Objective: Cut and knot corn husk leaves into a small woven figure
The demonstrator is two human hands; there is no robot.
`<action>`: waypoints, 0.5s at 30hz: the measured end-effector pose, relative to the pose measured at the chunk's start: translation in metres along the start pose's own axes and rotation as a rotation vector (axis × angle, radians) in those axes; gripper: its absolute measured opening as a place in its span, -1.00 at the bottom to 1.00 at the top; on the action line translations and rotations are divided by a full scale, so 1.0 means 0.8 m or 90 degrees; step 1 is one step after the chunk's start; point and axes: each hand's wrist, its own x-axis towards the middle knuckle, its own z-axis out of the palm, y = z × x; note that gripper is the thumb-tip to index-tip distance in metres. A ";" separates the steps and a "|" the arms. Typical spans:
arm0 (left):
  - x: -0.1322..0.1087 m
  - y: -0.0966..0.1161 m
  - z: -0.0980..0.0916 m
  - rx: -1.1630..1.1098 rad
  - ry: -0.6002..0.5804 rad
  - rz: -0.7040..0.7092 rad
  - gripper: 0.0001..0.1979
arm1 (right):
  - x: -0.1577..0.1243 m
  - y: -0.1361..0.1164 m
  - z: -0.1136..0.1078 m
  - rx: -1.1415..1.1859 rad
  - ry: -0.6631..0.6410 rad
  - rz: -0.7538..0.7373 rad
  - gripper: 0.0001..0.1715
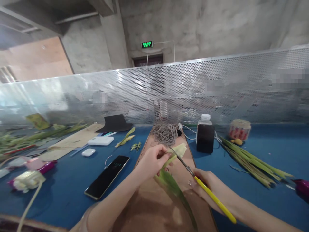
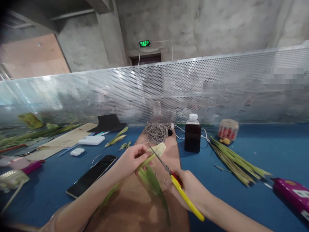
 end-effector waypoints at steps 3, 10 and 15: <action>0.004 0.004 0.001 -0.005 -0.012 0.002 -0.80 | 0.001 0.000 -0.003 0.021 0.024 -0.001 -0.70; 0.010 0.004 0.002 -0.043 -0.043 0.006 -0.80 | 0.006 0.008 -0.003 -0.015 0.012 0.005 -0.61; 0.010 -0.004 0.002 -0.074 -0.046 0.004 -0.78 | 0.008 0.012 0.005 -0.034 -0.004 0.008 -0.62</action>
